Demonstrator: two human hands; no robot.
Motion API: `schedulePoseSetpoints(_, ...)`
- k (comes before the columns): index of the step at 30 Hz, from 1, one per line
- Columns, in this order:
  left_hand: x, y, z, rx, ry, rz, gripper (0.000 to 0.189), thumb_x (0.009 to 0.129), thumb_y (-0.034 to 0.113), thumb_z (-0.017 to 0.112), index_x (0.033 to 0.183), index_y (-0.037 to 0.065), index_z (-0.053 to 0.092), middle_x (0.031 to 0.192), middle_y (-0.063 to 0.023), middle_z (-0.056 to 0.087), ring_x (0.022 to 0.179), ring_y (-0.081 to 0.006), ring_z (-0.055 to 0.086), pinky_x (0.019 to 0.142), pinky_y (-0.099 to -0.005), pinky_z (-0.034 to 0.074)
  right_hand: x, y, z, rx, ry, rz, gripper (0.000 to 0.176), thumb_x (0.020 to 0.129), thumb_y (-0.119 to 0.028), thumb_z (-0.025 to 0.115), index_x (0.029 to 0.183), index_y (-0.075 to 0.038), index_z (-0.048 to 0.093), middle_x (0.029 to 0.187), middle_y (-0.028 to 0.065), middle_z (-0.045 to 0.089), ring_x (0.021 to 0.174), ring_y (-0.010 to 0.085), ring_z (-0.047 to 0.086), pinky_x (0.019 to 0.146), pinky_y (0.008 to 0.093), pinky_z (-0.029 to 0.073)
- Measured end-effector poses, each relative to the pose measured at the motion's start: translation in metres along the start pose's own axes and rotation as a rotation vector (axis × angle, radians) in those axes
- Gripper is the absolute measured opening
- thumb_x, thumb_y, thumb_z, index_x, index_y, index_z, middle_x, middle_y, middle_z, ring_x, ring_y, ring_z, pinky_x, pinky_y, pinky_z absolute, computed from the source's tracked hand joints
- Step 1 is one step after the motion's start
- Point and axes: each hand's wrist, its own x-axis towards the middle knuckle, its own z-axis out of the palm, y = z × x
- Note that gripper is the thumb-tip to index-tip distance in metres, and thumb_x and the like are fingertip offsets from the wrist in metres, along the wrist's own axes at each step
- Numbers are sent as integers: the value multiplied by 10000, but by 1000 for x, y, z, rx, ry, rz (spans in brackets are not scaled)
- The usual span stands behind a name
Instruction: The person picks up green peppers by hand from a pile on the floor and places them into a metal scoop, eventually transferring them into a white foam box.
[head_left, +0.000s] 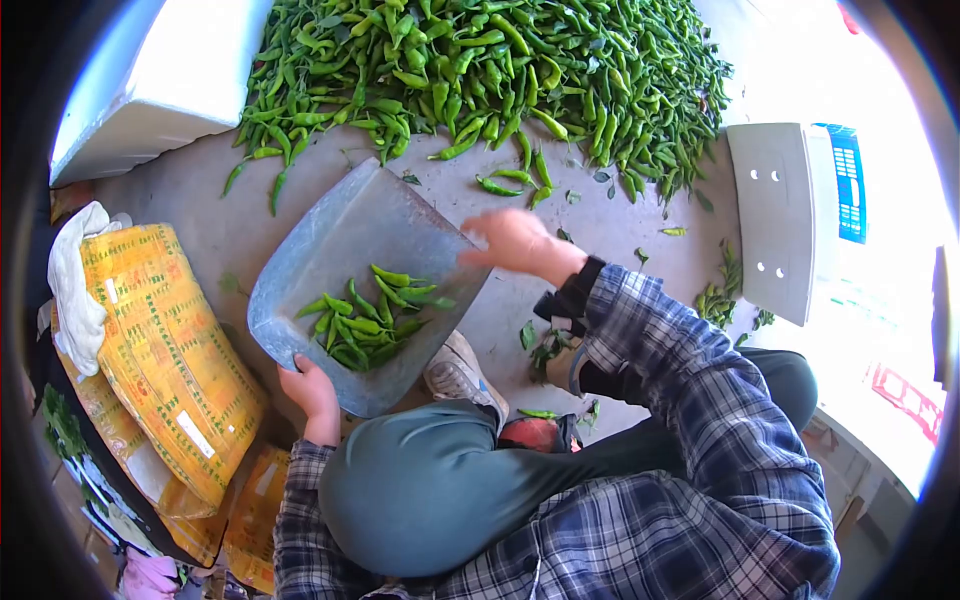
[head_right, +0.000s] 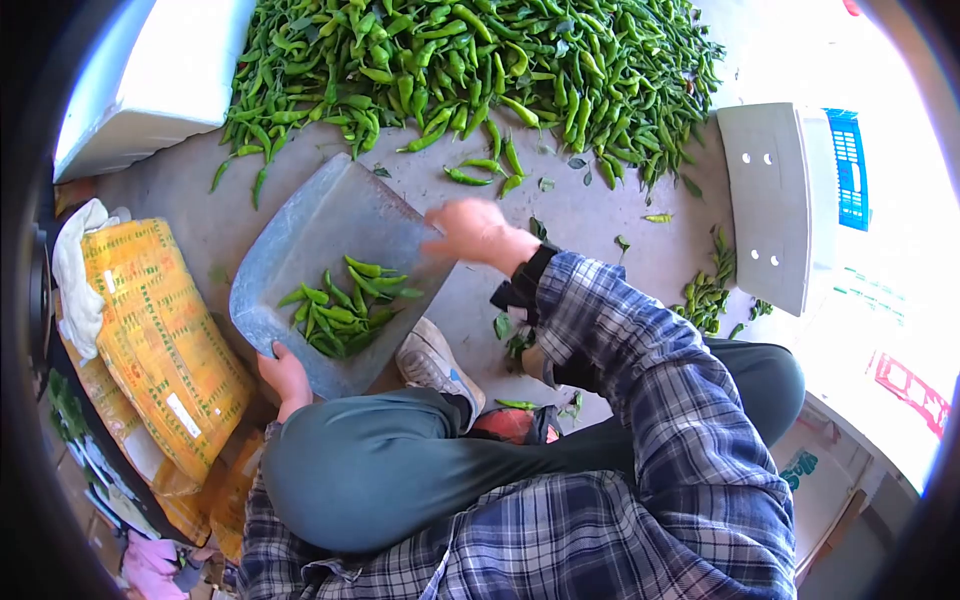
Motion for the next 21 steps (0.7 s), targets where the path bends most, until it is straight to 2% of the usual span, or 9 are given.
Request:
schedulePoseSetpoints(1,-1,3,0,20,2,-2,283,857,47,445,1093,-101,492,1034,-248,578,946,-355,567,840,-387,413,12,13,2,-90,230,23,271,773,-269,582,976,-88,579,970,138,596,800,316,604,696,423,488)
schedulePoseSetpoints(2,-1,5,-1,41,3,-4,282,855,48,447,1089,-102,494,1029,-252,578,944,-360,567,839,-389,414,25,25,4,-86,344,188,270,783,-251,580,994,-83,567,969,151,572,798,328,604,692,418,492)
schedulePoseSetpoints(4,0,1,-1,51,6,2,283,854,48,448,1090,-103,494,1026,-254,579,942,-364,567,838,-391,414,35,35,-2,-189,289,277,272,774,-190,583,1020,-80,549,985,171,539,802,342,604,686,418,496)
schedulePoseSetpoints(7,0,0,-1,48,6,29,286,852,46,451,1093,-103,492,1022,-258,579,938,-369,567,837,-394,414,47,37,5,-322,243,292,239,775,-110,560,1006,-57,535,1042,183,533,808,322,619,653,408,511)
schedulePoseSetpoints(12,-1,4,0,45,10,32,286,851,37,449,1098,-101,490,1029,-257,578,937,-366,568,838,-393,415,51,23,3,-261,180,309,276,782,-118,551,1035,-10,535,1024,200,549,866,319,622,696,383,521)
schedulePoseSetpoints(15,-3,6,-1,36,1,48,286,852,33,448,1099,-105,487,1032,-256,578,938,-362,568,837,-391,416,33,-21,-3,-88,107,268,308,769,-139,547,1055,-26,546,1010,183,574,865,318,624,705,369,522)
schedulePoseSetpoints(17,0,1,0,37,2,35,288,854,37,450,1100,-109,485,1033,-257,577,941,-361,568,835,-392,417,15,-36,-3,377,-59,-168,313,746,-166,549,1042,-65,562,1009,161,591,864,320,624,709,366,521)
schedulePoseSetpoints(18,-1,3,0,34,1,37,288,854,37,450,1100,-109,485,1033,-257,577,941,-361,568,835,-392,417,16,-29,-5,376,-57,-166,313,746,-166,549,1042,-65,562,1009,161,591,864,320,624,709,366,521)
schedulePoseSetpoints(21,-2,5,-1,-4,14,11,288,855,37,448,1100,-111,484,1031,-261,576,941,-360,568,834,-395,418,18,23,-14,-20,243,197,260,751,-105,531,1008,-92,565,969,157,569,838,321,615,701,390,510)
